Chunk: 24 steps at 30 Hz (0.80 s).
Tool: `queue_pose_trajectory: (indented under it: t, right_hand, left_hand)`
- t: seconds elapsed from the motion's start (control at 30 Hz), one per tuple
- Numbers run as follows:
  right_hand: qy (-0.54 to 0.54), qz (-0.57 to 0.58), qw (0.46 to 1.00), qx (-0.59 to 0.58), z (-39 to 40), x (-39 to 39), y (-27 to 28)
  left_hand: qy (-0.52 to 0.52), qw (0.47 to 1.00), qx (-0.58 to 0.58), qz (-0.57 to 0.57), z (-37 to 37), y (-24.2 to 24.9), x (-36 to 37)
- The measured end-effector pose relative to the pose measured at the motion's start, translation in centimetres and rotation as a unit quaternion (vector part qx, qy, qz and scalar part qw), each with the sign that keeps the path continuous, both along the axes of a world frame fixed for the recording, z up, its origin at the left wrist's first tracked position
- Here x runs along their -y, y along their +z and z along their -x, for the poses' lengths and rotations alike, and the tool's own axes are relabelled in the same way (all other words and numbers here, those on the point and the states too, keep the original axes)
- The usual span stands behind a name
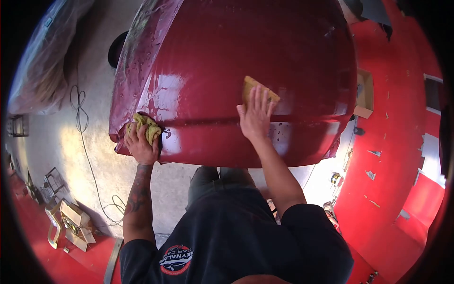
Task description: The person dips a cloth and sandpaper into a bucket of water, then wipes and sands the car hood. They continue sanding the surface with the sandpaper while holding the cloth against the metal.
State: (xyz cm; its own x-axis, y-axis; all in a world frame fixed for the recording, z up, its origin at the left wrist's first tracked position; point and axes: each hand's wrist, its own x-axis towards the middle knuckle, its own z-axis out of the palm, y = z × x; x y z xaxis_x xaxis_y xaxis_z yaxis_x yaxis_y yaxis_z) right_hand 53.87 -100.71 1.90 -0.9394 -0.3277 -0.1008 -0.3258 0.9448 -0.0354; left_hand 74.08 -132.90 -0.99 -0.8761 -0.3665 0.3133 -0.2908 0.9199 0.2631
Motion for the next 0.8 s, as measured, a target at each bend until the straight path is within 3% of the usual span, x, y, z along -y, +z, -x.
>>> queue_pose_trajectory:
  t: [0.07,0.17,0.23,0.3,0.33,0.37,0.4,0.47,0.57,0.67,0.8]
  right_hand:
    - [0.128,0.058,0.987,0.081,-6.1,6.7,0.1]
    - [0.235,0.094,0.965,0.069,-6.5,6.1,0.0]
    - [0.148,0.048,0.987,0.043,-3.8,0.0,0.4]
    - [-0.022,-0.011,0.999,-0.026,-0.5,-9.0,0.3]
    - [-0.116,0.039,0.991,-0.05,1.0,-14.2,-0.6]
    - [-0.161,0.01,0.986,-0.033,1.9,-17.1,-0.4]
    - [-0.203,-0.019,0.979,-0.018,3.0,-18.3,-0.2]
    - [-0.204,-0.03,0.978,-0.023,2.1,-13.6,-0.7]
    - [0.012,0.018,1.0,0.014,-3.1,0.4,0.3]
    - [0.255,0.162,0.948,0.098,-8.9,10.1,0.2]
    - [0.3,0.136,0.938,0.106,-4.7,6.2,0.2]
  left_hand:
    - [-0.008,1.0,0.002,0.005,-0.4,-0.1,-0.1]
    - [-0.015,1.0,0.003,0.013,-0.4,-0.3,0.4]
    - [-0.014,1.0,-0.001,0.016,-0.3,-0.3,0.3]
    - [-0.008,1.0,-0.004,0.013,0.0,-0.4,0.2]
    - [-0.007,1.0,-0.003,0.012,-0.2,-0.3,0.1]
    - [-0.007,1.0,-0.004,0.008,-0.1,-0.2,0.1]
    - [-0.003,1.0,-0.007,0.016,0.0,-0.2,0.1]
    - [0.001,1.0,-0.004,0.022,-0.4,-0.2,-0.3]
    - [0.007,0.999,-0.002,0.032,-0.1,-0.2,-0.1]
    - [0.003,1.0,-0.002,0.027,-0.2,-0.1,-0.2]
    - [-0.01,1.0,0.006,0.015,-0.5,0.0,0.3]
